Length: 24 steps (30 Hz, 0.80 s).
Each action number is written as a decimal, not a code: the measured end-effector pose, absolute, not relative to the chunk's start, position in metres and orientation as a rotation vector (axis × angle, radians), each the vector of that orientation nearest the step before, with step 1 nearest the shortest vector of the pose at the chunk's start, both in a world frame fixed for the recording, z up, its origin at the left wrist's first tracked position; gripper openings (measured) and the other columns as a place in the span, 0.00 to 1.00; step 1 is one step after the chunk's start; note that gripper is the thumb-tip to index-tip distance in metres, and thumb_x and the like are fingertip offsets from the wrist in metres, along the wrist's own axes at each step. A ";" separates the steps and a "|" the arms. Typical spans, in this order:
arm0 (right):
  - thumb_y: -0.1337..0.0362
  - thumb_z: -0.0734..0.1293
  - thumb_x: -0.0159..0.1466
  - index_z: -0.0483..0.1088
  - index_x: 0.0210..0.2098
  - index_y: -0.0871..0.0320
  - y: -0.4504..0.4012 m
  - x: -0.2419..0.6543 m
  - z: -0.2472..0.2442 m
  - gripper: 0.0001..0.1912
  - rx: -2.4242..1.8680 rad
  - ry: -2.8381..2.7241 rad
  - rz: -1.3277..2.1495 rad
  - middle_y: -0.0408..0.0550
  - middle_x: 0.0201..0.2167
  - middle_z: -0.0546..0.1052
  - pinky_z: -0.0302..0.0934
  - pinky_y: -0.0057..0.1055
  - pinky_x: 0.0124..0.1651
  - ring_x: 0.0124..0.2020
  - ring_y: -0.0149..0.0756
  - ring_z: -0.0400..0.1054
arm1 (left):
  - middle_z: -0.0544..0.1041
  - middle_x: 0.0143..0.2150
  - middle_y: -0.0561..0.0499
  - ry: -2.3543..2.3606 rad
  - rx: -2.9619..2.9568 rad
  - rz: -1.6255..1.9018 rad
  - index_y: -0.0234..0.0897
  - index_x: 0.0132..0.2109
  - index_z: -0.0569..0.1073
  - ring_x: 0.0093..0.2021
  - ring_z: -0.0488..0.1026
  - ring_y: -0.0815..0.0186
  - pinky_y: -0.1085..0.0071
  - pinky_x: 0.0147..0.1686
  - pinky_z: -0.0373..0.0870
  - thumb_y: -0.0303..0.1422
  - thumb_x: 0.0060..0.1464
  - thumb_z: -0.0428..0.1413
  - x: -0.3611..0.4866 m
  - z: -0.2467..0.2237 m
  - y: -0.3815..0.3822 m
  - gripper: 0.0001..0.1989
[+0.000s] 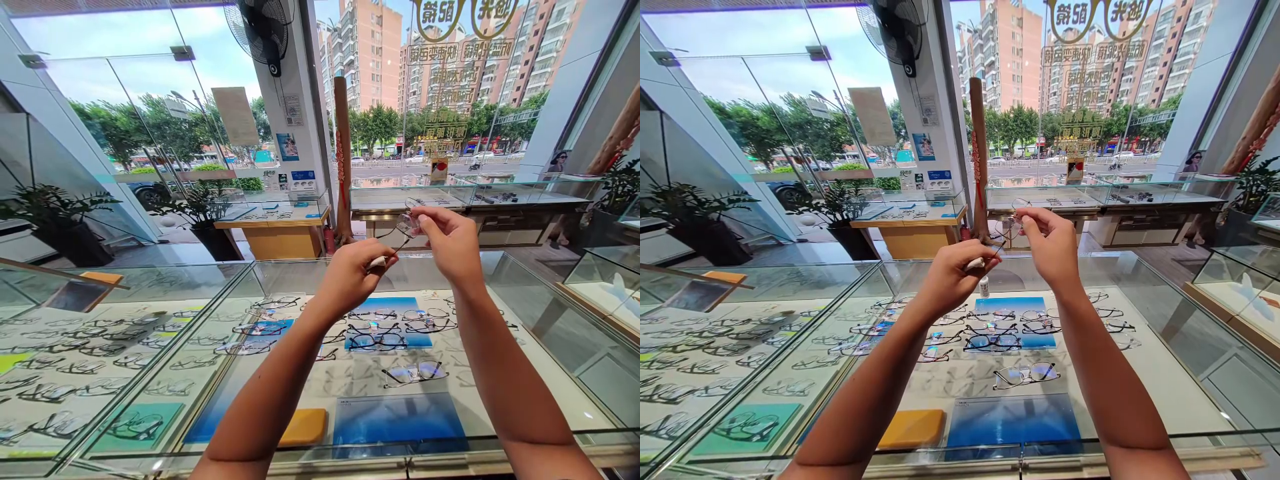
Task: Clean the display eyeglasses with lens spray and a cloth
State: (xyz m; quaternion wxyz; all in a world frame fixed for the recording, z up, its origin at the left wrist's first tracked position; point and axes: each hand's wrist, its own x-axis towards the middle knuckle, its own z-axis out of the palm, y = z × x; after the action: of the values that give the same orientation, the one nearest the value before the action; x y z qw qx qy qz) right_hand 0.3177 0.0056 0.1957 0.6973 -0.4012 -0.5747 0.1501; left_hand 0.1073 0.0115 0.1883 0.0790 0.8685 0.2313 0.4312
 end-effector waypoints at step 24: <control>0.61 0.77 0.63 0.82 0.38 0.52 0.019 0.314 0.196 0.05 -0.466 -0.803 1.400 0.42 0.41 0.86 0.78 0.31 0.48 0.41 0.32 0.81 | 0.80 0.38 0.50 0.791 2.802 1.218 0.43 0.46 0.83 0.36 0.75 0.65 0.69 0.35 0.63 0.35 0.70 0.57 0.110 0.176 0.027 0.08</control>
State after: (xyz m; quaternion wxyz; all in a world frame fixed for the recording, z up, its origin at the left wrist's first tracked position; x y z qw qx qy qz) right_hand 0.3144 0.0193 0.1961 0.6674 -0.2066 -0.3558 0.6207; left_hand 0.1096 0.0268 0.1763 -0.0073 0.8877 0.2507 0.3860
